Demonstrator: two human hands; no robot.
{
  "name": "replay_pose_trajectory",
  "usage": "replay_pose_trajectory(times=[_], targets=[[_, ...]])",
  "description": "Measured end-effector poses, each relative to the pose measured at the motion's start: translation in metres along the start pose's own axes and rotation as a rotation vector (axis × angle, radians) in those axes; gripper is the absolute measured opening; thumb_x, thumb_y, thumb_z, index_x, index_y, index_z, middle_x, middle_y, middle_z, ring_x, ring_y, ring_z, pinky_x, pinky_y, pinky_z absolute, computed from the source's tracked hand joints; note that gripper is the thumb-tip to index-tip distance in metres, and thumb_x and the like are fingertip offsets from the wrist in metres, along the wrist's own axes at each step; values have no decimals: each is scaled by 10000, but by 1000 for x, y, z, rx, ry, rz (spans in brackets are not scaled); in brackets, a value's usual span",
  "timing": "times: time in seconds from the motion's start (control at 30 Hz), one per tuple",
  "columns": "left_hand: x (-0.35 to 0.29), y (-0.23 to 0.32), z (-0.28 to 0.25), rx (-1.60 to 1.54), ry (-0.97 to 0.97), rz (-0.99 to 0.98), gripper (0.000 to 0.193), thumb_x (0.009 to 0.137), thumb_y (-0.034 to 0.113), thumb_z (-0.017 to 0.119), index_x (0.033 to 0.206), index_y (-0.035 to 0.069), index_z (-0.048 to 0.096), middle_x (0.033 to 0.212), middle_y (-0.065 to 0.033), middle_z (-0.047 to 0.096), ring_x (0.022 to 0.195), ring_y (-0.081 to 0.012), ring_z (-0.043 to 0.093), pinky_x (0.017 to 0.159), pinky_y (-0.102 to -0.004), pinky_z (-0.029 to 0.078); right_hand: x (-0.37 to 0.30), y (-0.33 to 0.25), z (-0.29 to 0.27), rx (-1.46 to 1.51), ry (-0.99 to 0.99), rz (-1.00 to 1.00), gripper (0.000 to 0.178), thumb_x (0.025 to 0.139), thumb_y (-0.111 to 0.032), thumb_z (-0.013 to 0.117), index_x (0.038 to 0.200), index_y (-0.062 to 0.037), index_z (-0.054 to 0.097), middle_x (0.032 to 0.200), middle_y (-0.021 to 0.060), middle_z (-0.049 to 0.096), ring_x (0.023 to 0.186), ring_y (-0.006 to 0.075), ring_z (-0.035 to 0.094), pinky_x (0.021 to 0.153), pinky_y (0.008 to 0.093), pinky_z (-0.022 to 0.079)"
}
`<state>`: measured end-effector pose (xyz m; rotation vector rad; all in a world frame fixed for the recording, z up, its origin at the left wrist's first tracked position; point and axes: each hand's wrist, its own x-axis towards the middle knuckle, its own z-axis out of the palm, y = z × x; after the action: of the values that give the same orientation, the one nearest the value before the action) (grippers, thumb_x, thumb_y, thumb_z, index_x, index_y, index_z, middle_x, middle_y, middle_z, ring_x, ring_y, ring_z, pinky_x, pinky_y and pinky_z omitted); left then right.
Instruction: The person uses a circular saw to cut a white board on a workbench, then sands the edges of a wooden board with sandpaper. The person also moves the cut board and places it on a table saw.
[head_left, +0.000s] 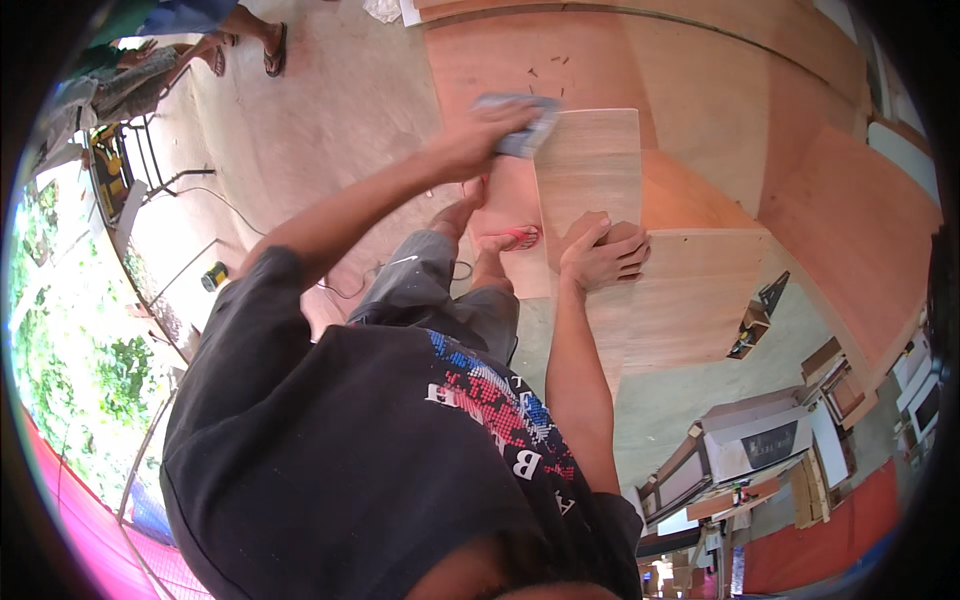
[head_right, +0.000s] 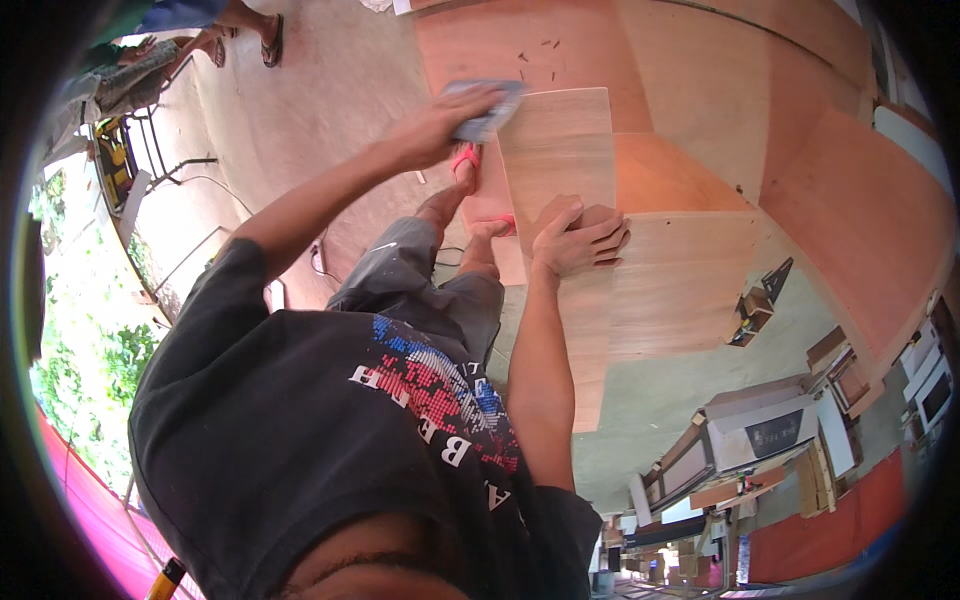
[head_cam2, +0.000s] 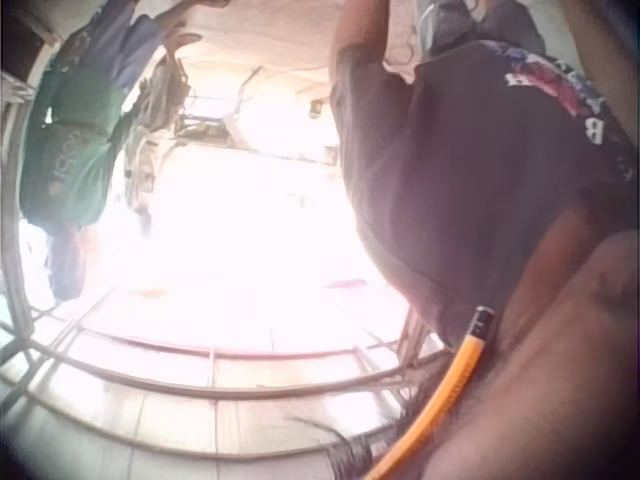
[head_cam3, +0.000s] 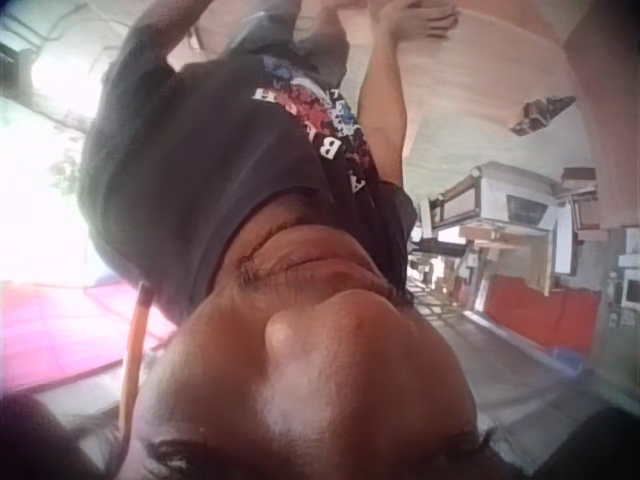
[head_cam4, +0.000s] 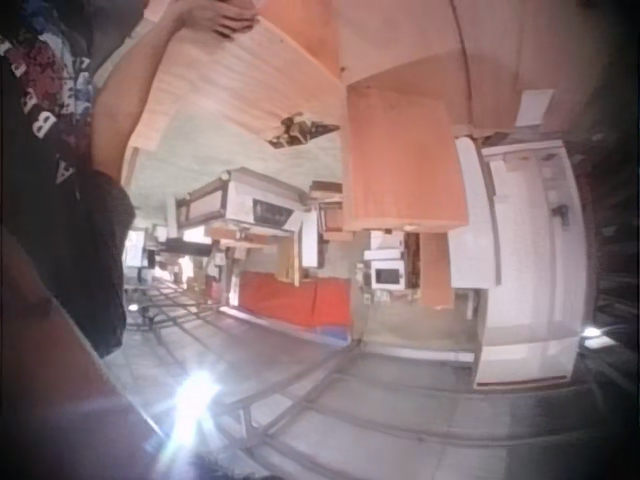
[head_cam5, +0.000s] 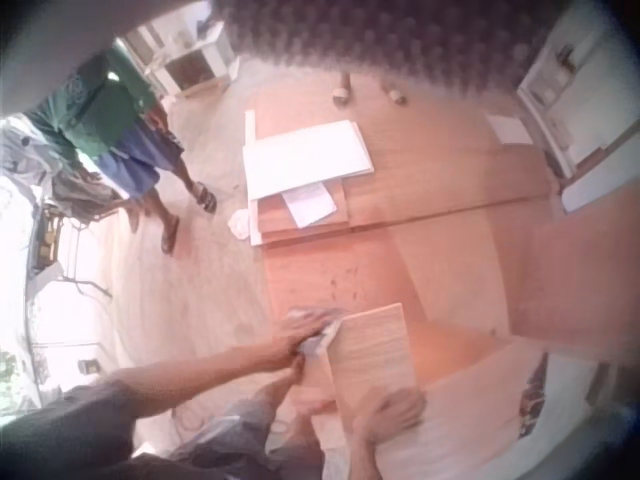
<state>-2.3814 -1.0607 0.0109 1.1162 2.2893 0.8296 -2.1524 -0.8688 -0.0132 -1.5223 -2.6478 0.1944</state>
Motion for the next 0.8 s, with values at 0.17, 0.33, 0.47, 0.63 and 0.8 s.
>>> replay_pose_trajectory(times=[0.17, 0.33, 0.47, 0.63, 0.8], targets=[[-77, -41, -51, 207, -61, -322, 728, 891, 3, 597, 1577, 190, 445, 1642, -94, 417, 1493, -359, 408, 1183, -466, 410, -1, -5, 2, -18, 13, -2, 792, 1009, -619, 471, 1545, -49, 347, 1587, 210, 378, 1489, 422, 328, 1160, 737, 223], [-24, 35, -19, 415, -40, 41, 772, 881, 57, 617, 1609, 183, 395, 1684, -94, 357, 1552, -337, 328, 1244, -528, 289, -2, 0, 1, -4, 4, -8, 781, 1000, -582, 506, 1546, -46, 348, 1608, 192, 362, 1497, 423, 316, 1150, 759, 221], [53, 74, 32, 361, -3, 90, 742, 889, 93, 610, 1596, 94, 386, 1668, -173, 351, 1547, -360, 325, 1252, -521, 273, 0, 1, 1, 15, -5, -17, 782, 1004, -583, 499, 1544, -38, 347, 1603, 197, 366, 1499, 420, 315, 1147, 758, 225], [78, 76, 47, 406, 71, 170, 740, 889, 119, 614, 1598, 139, 402, 1680, -111, 353, 1560, -331, 301, 1255, -524, 252, -2, -1, -3, 48, -3, -5, 776, 1007, -579, 499, 1538, -33, 354, 1597, 203, 372, 1496, 422, 322, 1145, 756, 224], [-15, 43, 19, 379, -53, 96, 794, 862, 149, 667, 1609, 164, 399, 1706, -80, 309, 1588, -316, 240, 1270, -556, 196, 0, 4, 1, 29, 25, -24, 768, 1005, -571, 504, 1532, -32, 362, 1595, 205, 374, 1495, 431, 320, 1144, 758, 218]])
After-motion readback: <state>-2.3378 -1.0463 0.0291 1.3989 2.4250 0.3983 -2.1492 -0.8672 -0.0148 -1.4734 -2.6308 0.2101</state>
